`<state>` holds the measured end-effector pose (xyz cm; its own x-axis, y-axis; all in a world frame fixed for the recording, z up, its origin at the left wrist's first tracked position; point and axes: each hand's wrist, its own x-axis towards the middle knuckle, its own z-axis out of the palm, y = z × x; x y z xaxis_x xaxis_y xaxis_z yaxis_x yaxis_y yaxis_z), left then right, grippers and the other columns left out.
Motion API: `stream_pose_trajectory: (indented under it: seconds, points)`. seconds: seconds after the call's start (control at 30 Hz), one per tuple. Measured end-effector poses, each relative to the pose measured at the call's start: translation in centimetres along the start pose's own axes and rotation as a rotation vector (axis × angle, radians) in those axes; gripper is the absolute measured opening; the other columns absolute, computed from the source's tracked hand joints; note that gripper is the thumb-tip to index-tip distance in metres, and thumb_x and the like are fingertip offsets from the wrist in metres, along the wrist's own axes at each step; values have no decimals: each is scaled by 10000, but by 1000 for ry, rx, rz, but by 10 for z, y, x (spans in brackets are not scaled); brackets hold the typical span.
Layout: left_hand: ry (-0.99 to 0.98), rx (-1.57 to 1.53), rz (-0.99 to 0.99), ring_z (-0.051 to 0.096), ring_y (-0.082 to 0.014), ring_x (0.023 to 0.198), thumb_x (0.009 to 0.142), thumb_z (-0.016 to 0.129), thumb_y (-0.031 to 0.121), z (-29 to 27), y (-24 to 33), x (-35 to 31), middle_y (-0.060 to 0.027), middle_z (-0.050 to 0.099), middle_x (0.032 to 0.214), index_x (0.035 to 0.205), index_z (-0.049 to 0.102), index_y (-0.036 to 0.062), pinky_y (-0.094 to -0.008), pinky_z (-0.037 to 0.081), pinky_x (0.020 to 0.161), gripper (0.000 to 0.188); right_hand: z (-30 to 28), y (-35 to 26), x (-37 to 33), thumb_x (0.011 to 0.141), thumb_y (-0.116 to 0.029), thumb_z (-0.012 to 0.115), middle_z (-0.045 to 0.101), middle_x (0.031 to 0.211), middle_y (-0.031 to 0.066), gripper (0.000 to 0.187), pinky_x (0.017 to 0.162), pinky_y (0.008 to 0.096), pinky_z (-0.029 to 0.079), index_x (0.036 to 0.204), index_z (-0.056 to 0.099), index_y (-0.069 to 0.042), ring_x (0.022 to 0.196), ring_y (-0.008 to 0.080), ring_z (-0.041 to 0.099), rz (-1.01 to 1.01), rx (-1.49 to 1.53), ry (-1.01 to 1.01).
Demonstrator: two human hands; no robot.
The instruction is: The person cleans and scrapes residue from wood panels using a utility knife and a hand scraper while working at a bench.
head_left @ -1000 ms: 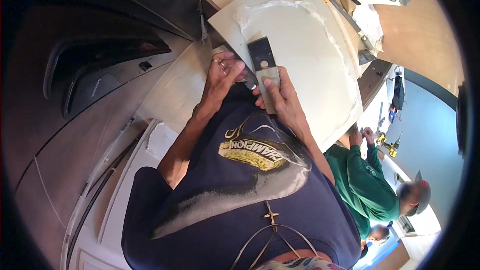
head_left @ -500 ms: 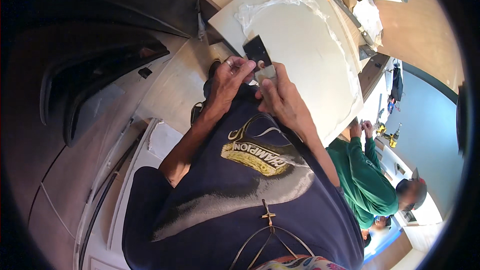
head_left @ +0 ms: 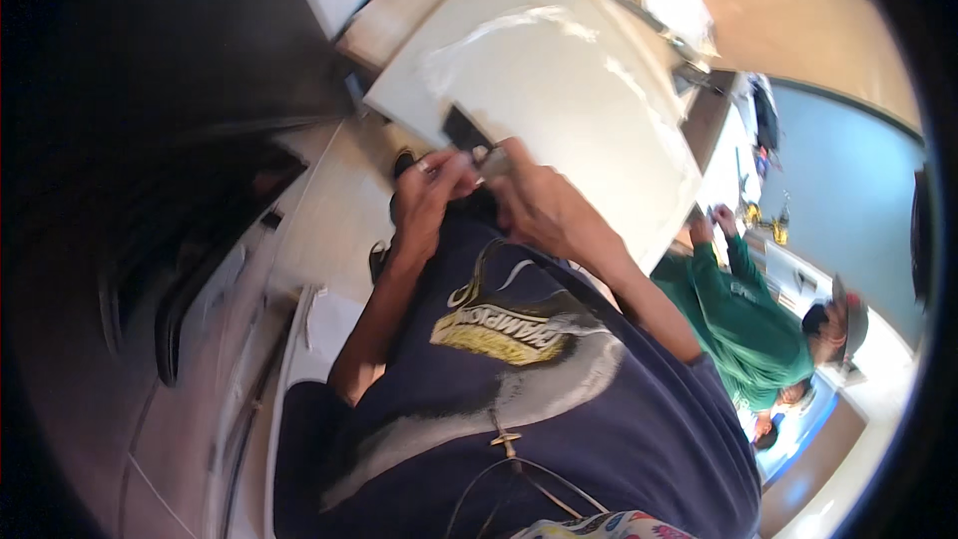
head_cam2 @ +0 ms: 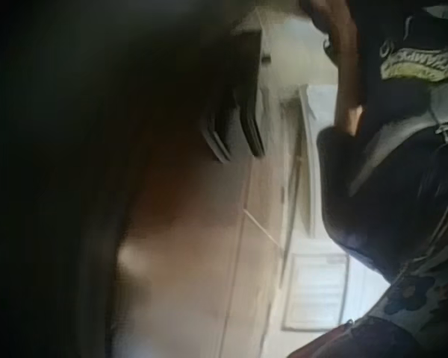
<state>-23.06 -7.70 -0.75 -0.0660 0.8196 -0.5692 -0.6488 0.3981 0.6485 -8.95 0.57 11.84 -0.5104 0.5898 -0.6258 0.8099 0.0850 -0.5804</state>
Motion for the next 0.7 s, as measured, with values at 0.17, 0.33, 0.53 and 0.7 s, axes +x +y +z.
stream_pose_trajectory:
  seconds: [0.17, 0.33, 0.53, 0.7]
  points:
    - [91, 225, 221, 672, -138, 825, 1024, 657, 213, 9, 5, -14, -58, 698, 884, 1015, 675, -12, -277, 544, 771, 226, -40, 28, -25, 1104, -197, 456, 704, 893, 136, 290, 641, 334, 597, 1325, 487, -12, 736, 201, 717, -25, 461, 90]
    - [148, 560, 543, 659, -174, 846, 1005, 656, 116, 7, 21, -12, -77, 704, 899, 992, 657, -11, -321, 527, 813, 128, -112, 115, -26, 1092, -295, 506, 718, 932, 91, 310, 649, 252, 537, 1138, 612, -7, 725, 135, 701, -83, 497, 565]
    - [-71, 938, 1039, 689, -289, 823, 912, 721, 26, 42, 79, 47, -123, 689, 910, 964, 664, 26, -375, 549, 749, 77, -224, 215, 60, 1005, -301, 570, 710, 815, 102, 364, 613, 289, 506, 1065, 687, 39, 662, 131, 664, 31, 268, 973]
    - [-126, 989, 1175, 682, -304, 836, 916, 707, 32, 70, 85, 85, -117, 685, 942, 958, 662, 31, -376, 553, 745, 62, -280, 269, 136, 952, -350, 626, 721, 869, 144, 442, 689, 363, 538, 1132, 691, 48, 787, 202, 709, 38, 196, 1075]
